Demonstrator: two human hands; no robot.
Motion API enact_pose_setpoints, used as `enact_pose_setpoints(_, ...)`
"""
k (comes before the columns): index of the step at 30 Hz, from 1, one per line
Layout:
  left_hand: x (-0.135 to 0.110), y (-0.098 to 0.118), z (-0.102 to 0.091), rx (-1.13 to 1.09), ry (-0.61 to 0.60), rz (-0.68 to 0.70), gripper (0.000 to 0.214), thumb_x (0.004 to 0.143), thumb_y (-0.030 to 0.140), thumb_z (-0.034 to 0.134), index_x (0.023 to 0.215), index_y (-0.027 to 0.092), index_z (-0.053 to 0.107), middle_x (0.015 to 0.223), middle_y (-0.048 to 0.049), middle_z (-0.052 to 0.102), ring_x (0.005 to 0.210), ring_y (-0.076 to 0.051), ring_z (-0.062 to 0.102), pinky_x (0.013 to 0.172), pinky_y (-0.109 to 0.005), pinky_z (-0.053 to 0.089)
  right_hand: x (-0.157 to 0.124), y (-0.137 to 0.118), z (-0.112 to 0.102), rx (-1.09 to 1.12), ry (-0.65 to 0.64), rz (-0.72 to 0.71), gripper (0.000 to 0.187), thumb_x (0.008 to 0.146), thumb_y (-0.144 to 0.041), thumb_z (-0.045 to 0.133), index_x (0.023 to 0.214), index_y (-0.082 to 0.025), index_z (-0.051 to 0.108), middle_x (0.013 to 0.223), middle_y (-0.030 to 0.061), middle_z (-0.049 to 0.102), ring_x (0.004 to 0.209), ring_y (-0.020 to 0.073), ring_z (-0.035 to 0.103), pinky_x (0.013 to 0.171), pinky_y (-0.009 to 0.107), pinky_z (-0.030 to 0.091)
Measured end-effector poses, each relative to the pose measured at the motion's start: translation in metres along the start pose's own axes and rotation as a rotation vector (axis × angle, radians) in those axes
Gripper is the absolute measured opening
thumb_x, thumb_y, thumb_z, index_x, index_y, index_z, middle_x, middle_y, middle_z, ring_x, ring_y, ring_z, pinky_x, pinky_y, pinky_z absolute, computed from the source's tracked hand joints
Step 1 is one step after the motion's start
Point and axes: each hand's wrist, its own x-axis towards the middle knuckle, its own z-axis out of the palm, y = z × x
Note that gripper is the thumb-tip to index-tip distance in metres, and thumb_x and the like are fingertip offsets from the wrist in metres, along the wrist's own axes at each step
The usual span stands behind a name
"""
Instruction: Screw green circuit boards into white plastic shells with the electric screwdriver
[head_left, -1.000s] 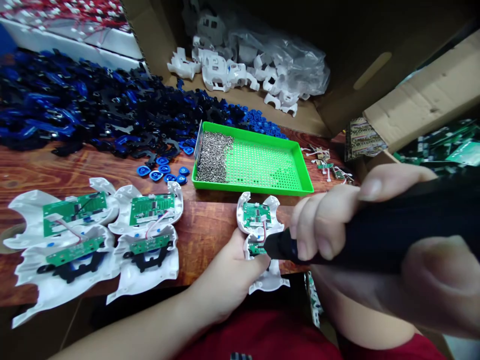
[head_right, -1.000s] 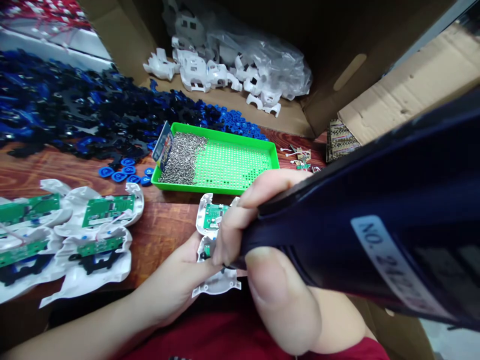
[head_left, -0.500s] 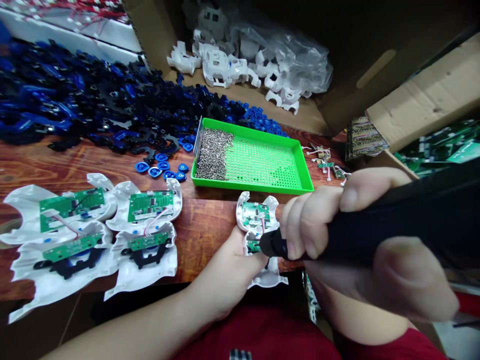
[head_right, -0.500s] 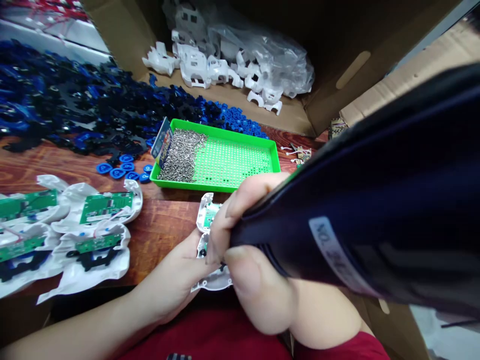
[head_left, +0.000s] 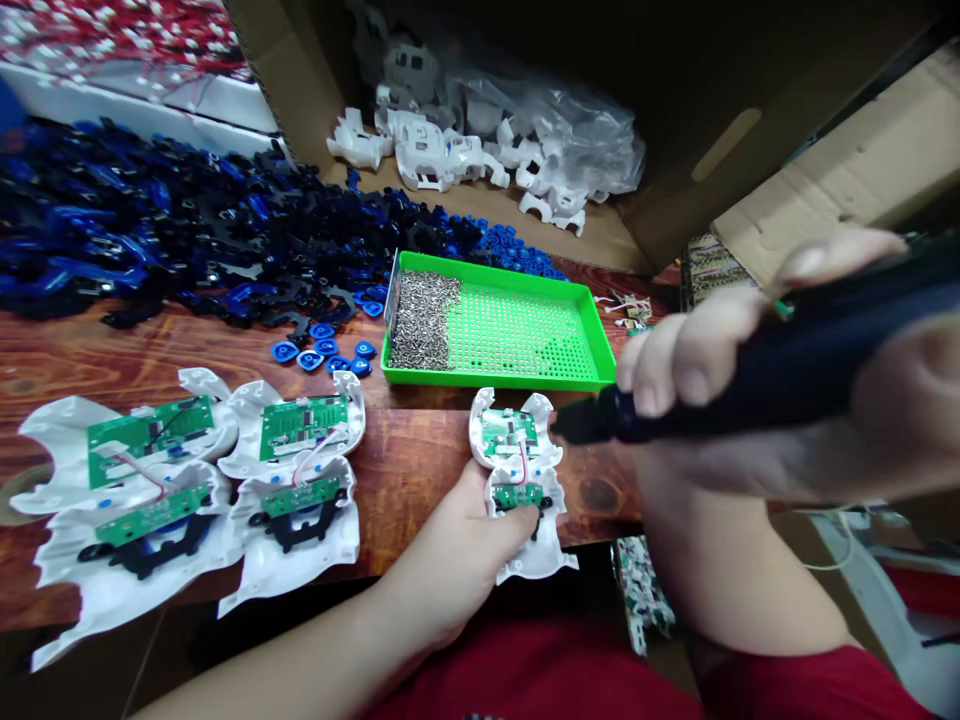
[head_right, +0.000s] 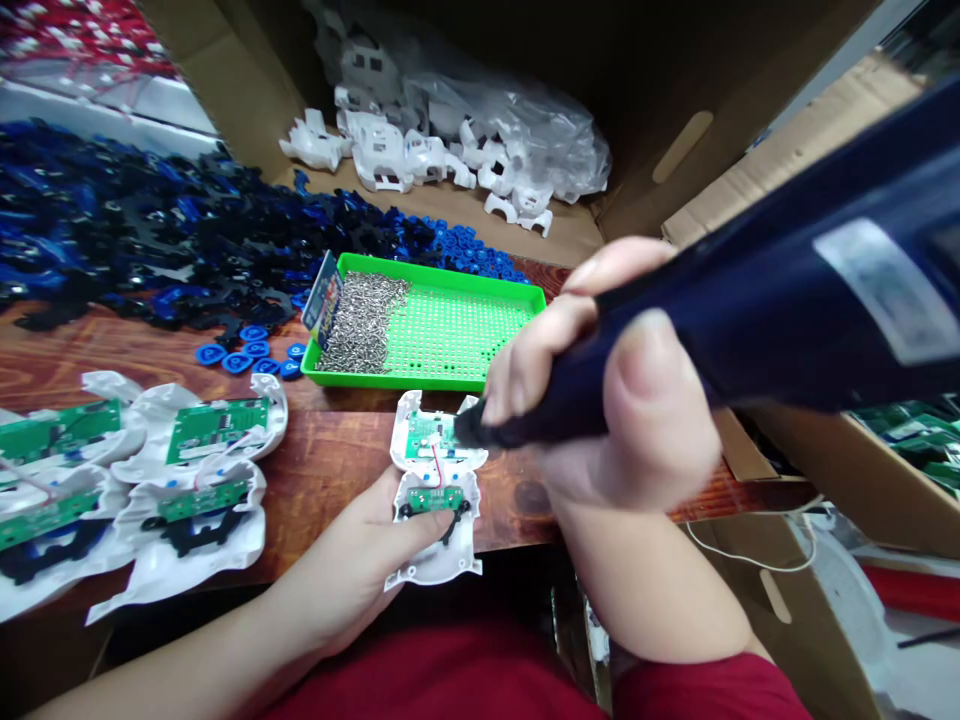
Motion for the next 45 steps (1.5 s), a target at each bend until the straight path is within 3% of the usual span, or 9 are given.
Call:
enact_pose_setpoints(4, 0.001, 0.002, -0.002, -0.028, -0.017, -0.034, 0.046, 0.072, 0.013, 0.064, 0.116, 0.015, 0.049, 0.093, -0.0048, 0.063, 0.080, -0.015, 0.056, 0.075, -0.029, 0.041, 0.029, 0.041, -0.011, -0.025, 0.189, -0.176, 0.006, 0.076, -0.031, 0.053, 0.078, -0.026, 0.050, 0.044, -0.0081, 0.045, 0.034, 0.0103, 0.044, 0.034, 0.024, 0.034)
enact_pose_setpoints(11, 0.000, 0.000, -0.005, -0.057, -0.017, -0.058, 0.047, 0.071, 0.015, 0.067, 0.114, 0.014, 0.049, 0.094, -0.0058, 0.064, 0.079, -0.014, 0.056, 0.074, -0.028, 0.041, 0.059, 0.097, -0.024, -0.035, 0.203, -0.315, 0.012, 0.079, -0.033, 0.058, 0.082, -0.024, 0.050, 0.048, -0.0082, 0.042, 0.033, 0.0078, 0.041, 0.032, 0.022, 0.034)
enact_pose_setpoints(21, 0.002, 0.001, -0.003, -0.034, -0.024, -0.045, 0.048, 0.074, 0.017, 0.065, 0.118, 0.017, 0.048, 0.100, -0.0068, 0.062, 0.083, -0.015, 0.055, 0.077, -0.030, 0.042, 0.059, 0.108, -0.015, -0.098, 0.189, -0.237, 0.013, 0.079, -0.037, 0.055, 0.081, -0.027, 0.047, 0.048, -0.0085, 0.040, 0.034, 0.0073, 0.043, 0.033, 0.022, 0.036)
enact_pose_setpoints(28, 0.002, 0.001, -0.006, -0.016, -0.046, -0.048, 0.055, 0.072, 0.014, 0.067, 0.122, 0.020, 0.045, 0.107, -0.0081, 0.061, 0.099, -0.022, 0.055, 0.086, -0.036, 0.039, 0.057, 0.109, -0.016, -0.132, 0.155, -0.230, 0.017, 0.079, -0.042, 0.055, 0.082, -0.028, 0.046, 0.048, -0.0092, 0.042, 0.034, 0.0066, 0.045, 0.034, 0.021, 0.037)
enact_pose_setpoints(32, 0.002, 0.000, -0.006, 0.006, -0.040, -0.057, 0.057, 0.068, 0.015, 0.070, 0.120, 0.020, 0.046, 0.102, -0.0080, 0.062, 0.091, -0.020, 0.057, 0.081, -0.035, 0.041, 0.056, 0.111, -0.016, -0.145, 0.154, -0.220, 0.016, 0.079, -0.042, 0.054, 0.082, -0.028, 0.046, 0.049, -0.0090, 0.042, 0.035, 0.0079, 0.045, 0.037, 0.023, 0.039)
enact_pose_setpoints(36, 0.002, 0.000, -0.003, -0.029, -0.001, -0.037, 0.056, 0.066, 0.015, 0.073, 0.116, 0.018, 0.049, 0.095, -0.0054, 0.063, 0.084, -0.017, 0.057, 0.077, -0.031, 0.042, 0.058, 0.099, -0.016, -0.121, 0.234, -0.221, 0.011, 0.077, -0.034, 0.053, 0.080, -0.027, 0.046, 0.048, -0.0088, 0.042, 0.034, 0.0084, 0.043, 0.034, 0.024, 0.036)
enact_pose_setpoints(40, 0.002, 0.000, -0.003, -0.056, -0.002, -0.024, 0.051, 0.067, 0.013, 0.071, 0.113, 0.017, 0.050, 0.092, -0.0046, 0.064, 0.082, -0.017, 0.058, 0.076, -0.031, 0.043, 0.048, 0.050, -0.020, -0.081, 0.317, -0.256, 0.005, 0.075, -0.027, 0.050, 0.075, -0.023, 0.048, 0.045, -0.0083, 0.041, 0.033, 0.0085, 0.043, 0.032, 0.024, 0.036)
enact_pose_setpoints(42, 0.002, 0.000, -0.003, -0.058, -0.002, -0.009, 0.045, 0.069, 0.012, 0.069, 0.111, 0.016, 0.052, 0.091, -0.0039, 0.065, 0.083, -0.017, 0.058, 0.078, -0.031, 0.043, 0.033, 0.020, -0.025, -0.051, 0.211, -0.190, 0.005, 0.076, -0.024, 0.048, 0.072, -0.022, 0.049, 0.043, -0.0068, 0.042, 0.034, 0.0096, 0.042, 0.033, 0.026, 0.038)
enact_pose_setpoints(45, 0.001, -0.001, -0.003, -0.058, -0.014, 0.017, 0.040, 0.071, 0.011, 0.067, 0.108, 0.017, 0.053, 0.096, -0.0047, 0.066, 0.090, -0.018, 0.059, 0.082, -0.031, 0.042, 0.003, -0.009, -0.030, -0.007, -0.120, -0.097, 0.014, 0.078, -0.037, 0.052, 0.072, -0.024, 0.052, 0.048, -0.0022, 0.050, 0.037, 0.0151, 0.048, 0.033, 0.034, 0.041)
